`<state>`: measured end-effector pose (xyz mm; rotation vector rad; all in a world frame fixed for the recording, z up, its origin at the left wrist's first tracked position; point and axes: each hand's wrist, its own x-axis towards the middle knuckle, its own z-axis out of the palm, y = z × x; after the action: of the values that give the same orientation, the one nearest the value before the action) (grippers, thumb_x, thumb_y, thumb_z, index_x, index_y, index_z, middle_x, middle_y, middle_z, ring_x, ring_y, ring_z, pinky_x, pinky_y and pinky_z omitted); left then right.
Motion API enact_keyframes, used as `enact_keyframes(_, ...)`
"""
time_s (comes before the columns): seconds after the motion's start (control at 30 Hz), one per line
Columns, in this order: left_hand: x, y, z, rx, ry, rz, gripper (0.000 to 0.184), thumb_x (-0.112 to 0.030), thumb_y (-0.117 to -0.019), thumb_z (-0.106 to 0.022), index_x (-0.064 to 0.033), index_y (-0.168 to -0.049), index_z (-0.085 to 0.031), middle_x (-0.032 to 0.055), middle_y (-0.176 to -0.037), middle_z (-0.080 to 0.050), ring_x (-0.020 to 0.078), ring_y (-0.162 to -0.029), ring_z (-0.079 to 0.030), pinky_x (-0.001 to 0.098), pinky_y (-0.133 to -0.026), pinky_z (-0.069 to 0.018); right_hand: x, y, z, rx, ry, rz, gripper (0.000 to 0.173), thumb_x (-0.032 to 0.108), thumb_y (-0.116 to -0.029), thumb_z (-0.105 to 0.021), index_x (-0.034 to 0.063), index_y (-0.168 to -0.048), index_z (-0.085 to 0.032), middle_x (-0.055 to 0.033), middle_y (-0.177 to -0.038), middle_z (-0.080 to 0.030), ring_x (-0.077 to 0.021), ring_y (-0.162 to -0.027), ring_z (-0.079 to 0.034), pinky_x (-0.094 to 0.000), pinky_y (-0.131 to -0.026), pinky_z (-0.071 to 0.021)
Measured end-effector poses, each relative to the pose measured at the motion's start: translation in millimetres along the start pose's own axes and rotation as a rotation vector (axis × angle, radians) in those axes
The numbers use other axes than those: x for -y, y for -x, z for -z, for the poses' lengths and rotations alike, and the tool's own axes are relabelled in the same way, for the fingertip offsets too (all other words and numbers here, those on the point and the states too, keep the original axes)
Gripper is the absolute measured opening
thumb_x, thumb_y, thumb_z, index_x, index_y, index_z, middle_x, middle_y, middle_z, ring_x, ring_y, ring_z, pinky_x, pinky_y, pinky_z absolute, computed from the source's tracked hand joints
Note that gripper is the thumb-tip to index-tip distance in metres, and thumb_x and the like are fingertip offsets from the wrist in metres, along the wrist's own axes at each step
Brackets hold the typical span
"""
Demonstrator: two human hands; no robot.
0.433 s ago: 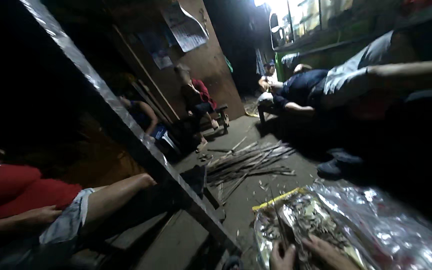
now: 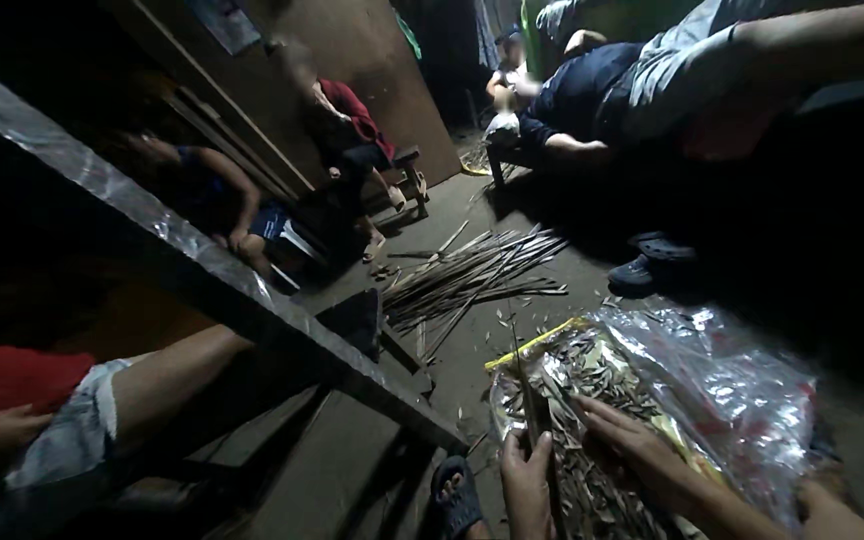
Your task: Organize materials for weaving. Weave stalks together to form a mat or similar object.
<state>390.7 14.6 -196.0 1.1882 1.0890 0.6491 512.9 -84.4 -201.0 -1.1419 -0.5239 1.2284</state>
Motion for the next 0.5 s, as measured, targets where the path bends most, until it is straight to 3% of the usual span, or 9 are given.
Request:
enact_keyframes(0.13, 0.0, -0.5, 2.5, 0.035, -0.029, -0.039, 0.013, 0.005, -0.0956, -0.061, 0.0056, -0.106, -0.055, 0.0059, -0.077, -0.062, 0.0066, -0.058, -0.061, 0.0216, -0.055, -0.0546, 45.7, -3.8, 25.5, 0.078, -0.473, 0.071, 0.037, 0.036, -0.1106, -0.029, 0.0219, -0.142, -0.044, 0.0073, -0.066, -0.050, 0.0002, -0.044, -0.044, -0.0144, -0.040, -0.0401)
enact_keyframes(0.23, -2.1, -2.2, 2.6, 0.034, -0.009, -0.028, 0.013, 0.005, -0.0962, -0.060, 0.0056, -0.107, -0.054, 0.0057, -0.077, -0.063, 0.0067, -0.057, -0.061, 0.0221, -0.055, -0.0547, 111.7, -13.3, 27.3, -0.007, -0.454, 0.232, 0.040, 0.035, -0.1121, -0.018, 0.0178, -0.135, -0.047, 0.0093, -0.064, -0.047, 0.0022, -0.043, -0.039, -0.0135, -0.039, -0.0350)
enact_keyframes(0.33, 1.1, 0.4, -0.3, 0.050, 0.024, -0.002, 0.012, 0.005, -0.0967, -0.060, 0.0062, -0.108, -0.054, 0.0064, -0.078, -0.062, 0.0074, -0.058, -0.061, 0.0224, -0.055, -0.0552, 178.2, -31.3, 21.2, -0.001, -0.439, 0.254, 0.048, 0.038, -0.1124, -0.013, 0.0110, -0.115, -0.052, 0.0074, -0.062, -0.048, 0.0019, -0.042, -0.040, -0.0119, -0.039, -0.0359)
enact_keyframes(0.43, 5.6, -2.0, -2.4, 0.062, 0.036, 0.007, 0.012, 0.005, -0.0964, -0.060, 0.0059, -0.107, -0.054, 0.0065, -0.076, -0.062, 0.0078, -0.057, -0.061, 0.0220, -0.054, -0.0554, 221.4, -57.5, 12.2, 0.018, -0.483, 0.242, 0.047, 0.043, -0.1119, -0.016, 0.0110, -0.114, -0.051, 0.0052, -0.062, -0.045, -0.0005, -0.040, -0.039, -0.0141, -0.037, -0.0359)
enact_keyframes(0.5, 6.3, -2.4, -0.6, 0.046, 0.035, 0.004, 0.020, 0.005, -0.0958, -0.062, 0.0081, -0.114, -0.056, 0.0084, -0.080, -0.064, 0.0085, -0.058, -0.061, 0.0226, -0.055, -0.0550, 231.1, -58.3, 1.6, 0.050, -0.447, 0.274, 0.046, 0.043, -0.1119, -0.017, 0.0125, -0.117, -0.050, 0.0053, -0.061, -0.044, -0.0011, -0.040, -0.039, -0.0149, -0.036, -0.0362)
